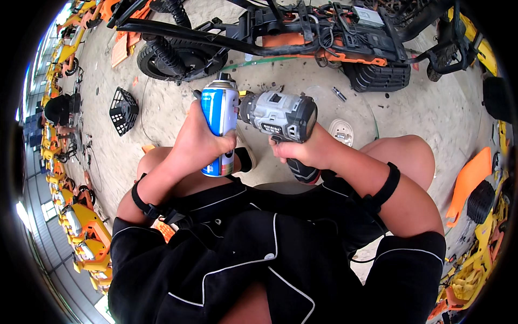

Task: The person holds a spray can and a power drill, then sets them down to work on a motorcycle frame by hand, pulling at wires and components before picking the power drill back up to work on a small part.

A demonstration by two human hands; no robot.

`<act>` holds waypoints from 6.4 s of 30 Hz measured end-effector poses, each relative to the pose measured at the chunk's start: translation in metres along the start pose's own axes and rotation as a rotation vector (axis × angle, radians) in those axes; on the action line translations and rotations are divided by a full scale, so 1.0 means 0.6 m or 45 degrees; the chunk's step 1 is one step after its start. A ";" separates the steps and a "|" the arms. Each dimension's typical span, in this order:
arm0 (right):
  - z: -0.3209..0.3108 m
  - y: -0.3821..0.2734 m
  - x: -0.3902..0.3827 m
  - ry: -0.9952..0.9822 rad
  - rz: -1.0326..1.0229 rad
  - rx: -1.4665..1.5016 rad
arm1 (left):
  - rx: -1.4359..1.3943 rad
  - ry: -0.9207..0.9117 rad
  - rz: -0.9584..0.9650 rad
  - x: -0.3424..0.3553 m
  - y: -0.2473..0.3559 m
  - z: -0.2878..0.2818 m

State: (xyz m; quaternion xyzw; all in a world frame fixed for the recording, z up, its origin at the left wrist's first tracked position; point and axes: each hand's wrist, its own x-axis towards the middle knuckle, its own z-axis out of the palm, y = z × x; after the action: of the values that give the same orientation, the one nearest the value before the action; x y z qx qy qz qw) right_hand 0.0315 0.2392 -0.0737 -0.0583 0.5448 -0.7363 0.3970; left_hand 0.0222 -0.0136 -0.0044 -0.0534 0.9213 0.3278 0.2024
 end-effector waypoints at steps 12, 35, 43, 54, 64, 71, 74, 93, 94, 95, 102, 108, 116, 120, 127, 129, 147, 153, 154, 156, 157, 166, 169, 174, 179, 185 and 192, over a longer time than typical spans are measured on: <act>0.009 -0.015 -0.006 0.013 0.076 0.143 | -0.033 0.037 0.062 0.003 0.007 0.010; -0.002 -0.030 0.016 0.068 0.245 0.532 | 0.245 0.267 0.224 0.050 0.023 0.023; -0.017 -0.101 0.026 -0.013 -0.127 0.363 | -0.221 0.549 0.409 0.069 0.052 0.002; -0.006 -0.150 0.004 -0.228 -0.264 0.270 | -1.243 0.264 0.587 0.092 0.028 -0.026; -0.005 -0.143 -0.023 -0.233 -0.191 0.296 | -1.395 0.093 0.502 0.083 0.043 -0.020; -0.006 -0.113 -0.027 -0.200 -0.148 0.140 | -1.392 0.133 0.404 0.077 0.041 -0.010; -0.011 -0.108 -0.023 -0.186 -0.195 0.047 | -1.334 0.100 0.377 0.084 0.034 -0.012; 0.044 -0.067 -0.007 -0.207 -0.033 0.463 | -1.234 0.070 0.551 0.073 -0.003 -0.031; 0.047 -0.068 -0.006 -0.215 0.002 0.524 | -1.254 0.046 0.537 0.072 -0.005 -0.028; 0.050 -0.065 -0.006 -0.195 0.002 0.518 | -1.203 0.075 0.544 0.074 -0.007 -0.025; 0.047 -0.069 -0.007 -0.145 -0.067 0.393 | -1.110 0.128 0.496 0.073 0.002 -0.021; 0.027 -0.085 -0.004 -0.114 -0.142 0.179 | -1.039 0.149 0.380 0.078 0.022 -0.031; 0.009 -0.115 0.000 -0.078 -0.299 -0.069 | -1.321 0.095 0.263 0.075 0.082 -0.059; 0.013 -0.129 -0.002 -0.068 -0.319 0.053 | -1.275 0.062 0.258 0.088 0.081 -0.073; 0.014 -0.127 -0.008 -0.014 -0.313 0.009 | -1.206 0.073 0.392 0.092 0.083 -0.060; 0.020 -0.130 -0.011 -0.008 -0.318 -0.032 | -1.198 0.062 0.417 0.083 0.087 -0.061; 0.101 -0.136 -0.068 0.042 -0.417 -0.037 | -1.306 0.044 0.711 0.035 0.062 -0.084; 0.119 -0.134 -0.080 0.053 -0.431 -0.034 | -1.326 0.044 0.734 0.012 0.068 -0.080; 0.121 -0.134 -0.081 0.060 -0.437 -0.032 | -1.313 0.048 0.736 0.009 0.068 -0.080; 0.121 -0.133 -0.082 0.055 -0.430 -0.036 | -1.279 0.062 0.741 0.005 0.071 -0.079; 0.119 -0.132 -0.082 0.054 -0.425 -0.037 | -1.258 0.072 0.746 0.002 0.075 -0.080; 0.089 -0.131 -0.068 0.062 -0.387 0.028 | -1.213 0.012 0.706 0.035 0.085 -0.076; 0.081 -0.138 -0.066 0.071 -0.373 0.039 | -1.195 -0.023 0.688 0.053 0.083 -0.072; 0.069 -0.139 -0.055 0.083 -0.329 0.064 | -1.062 0.036 0.736 0.071 0.079 -0.077; 0.052 -0.150 -0.060 0.088 -0.260 0.156 | -1.312 0.027 0.570 0.086 0.067 -0.092; 0.025 -0.165 -0.060 0.153 -0.240 0.380 | -1.847 -0.233 0.398 0.102 0.038 -0.128; -0.034 -0.150 -0.023 0.540 -0.165 0.792 | -2.145 -0.529 0.397 0.099 0.039 -0.119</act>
State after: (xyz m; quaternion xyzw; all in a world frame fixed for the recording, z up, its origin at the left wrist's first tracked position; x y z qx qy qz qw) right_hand -0.0166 0.2720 -0.0005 0.1842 0.3607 -0.8857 0.2270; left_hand -0.0612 -0.0379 0.0351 0.0022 0.3147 0.9252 0.2121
